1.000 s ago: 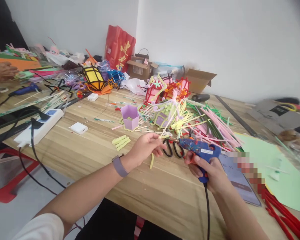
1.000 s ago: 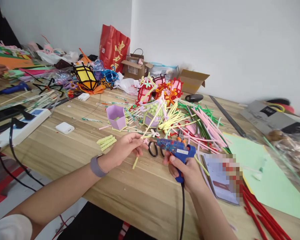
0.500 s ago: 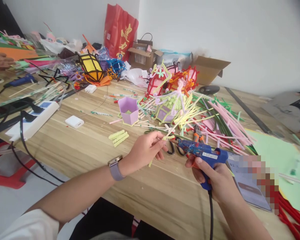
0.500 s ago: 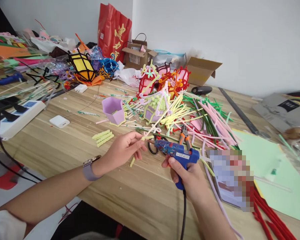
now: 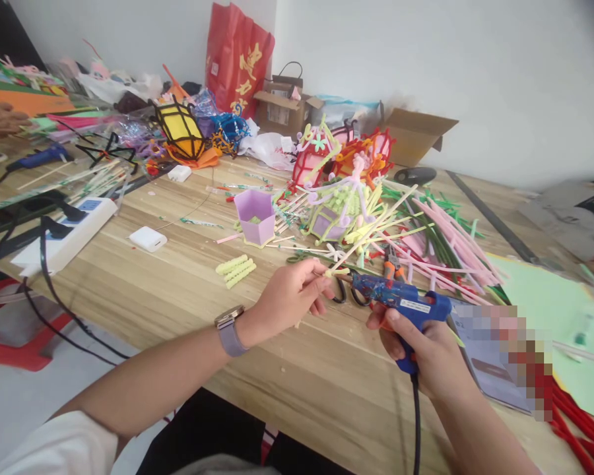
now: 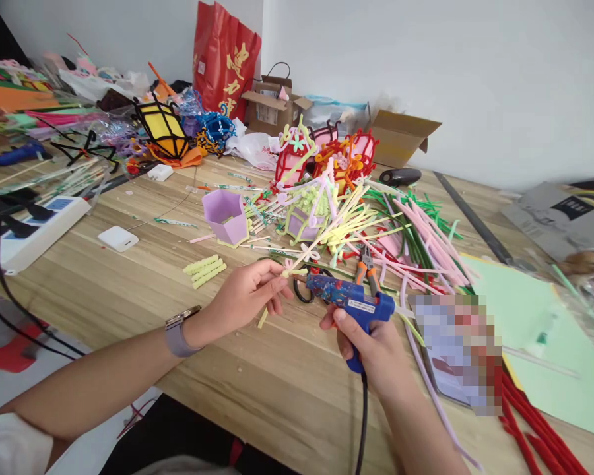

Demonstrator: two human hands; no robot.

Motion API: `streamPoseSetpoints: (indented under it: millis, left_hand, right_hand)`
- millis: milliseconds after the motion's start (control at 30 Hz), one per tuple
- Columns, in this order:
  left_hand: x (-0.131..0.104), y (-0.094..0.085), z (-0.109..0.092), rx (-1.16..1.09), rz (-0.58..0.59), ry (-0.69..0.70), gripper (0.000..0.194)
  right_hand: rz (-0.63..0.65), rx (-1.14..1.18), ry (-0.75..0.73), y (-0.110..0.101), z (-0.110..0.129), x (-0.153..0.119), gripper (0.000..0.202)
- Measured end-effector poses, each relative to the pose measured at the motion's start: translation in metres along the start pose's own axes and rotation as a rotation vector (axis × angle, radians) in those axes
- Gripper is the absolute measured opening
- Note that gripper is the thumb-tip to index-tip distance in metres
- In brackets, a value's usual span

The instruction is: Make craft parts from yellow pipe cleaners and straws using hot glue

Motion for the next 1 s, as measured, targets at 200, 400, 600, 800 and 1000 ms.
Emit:
streamPoseSetpoints:
  millis: [200, 400, 600, 800, 1000]
  left_hand:
    - [0.000, 0.000, 0.000, 0.027, -0.002, 0.002, 0.018]
    - [-0.001, 0.001, -0.002, 0.055, 0.002, 0.005, 0.018]
    - [-0.002, 0.001, -0.002, 0.058, -0.001, 0.004, 0.019]
    - [-0.003, 0.002, -0.004, 0.061, -0.007, -0.022, 0.018]
    - [-0.004, 0.002, -0.006, 0.056, -0.008, -0.024, 0.018]
  right_hand:
    - [0.013, -0.025, -0.009, -0.002, -0.001, 0.002, 0.041]
    - [0.022, -0.090, -0.024, -0.002, -0.001, 0.002, 0.045]
    - [0.012, -0.132, -0.020, 0.001, 0.003, -0.001, 0.046]
    - [-0.028, -0.179, 0.004, 0.006, 0.011, -0.008, 0.047]
    - [-0.042, -0.200, -0.008, 0.006, 0.012, -0.009, 0.049]
Point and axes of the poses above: each hand's wrist, its own x-axis towards the middle knuckle, its own y-axis out of the palm, z = x × y, the point moved 1 cm from there along x, towards the middle knuckle, and after that the axes turned 6 degrees about -x, right-handed, at the moved point
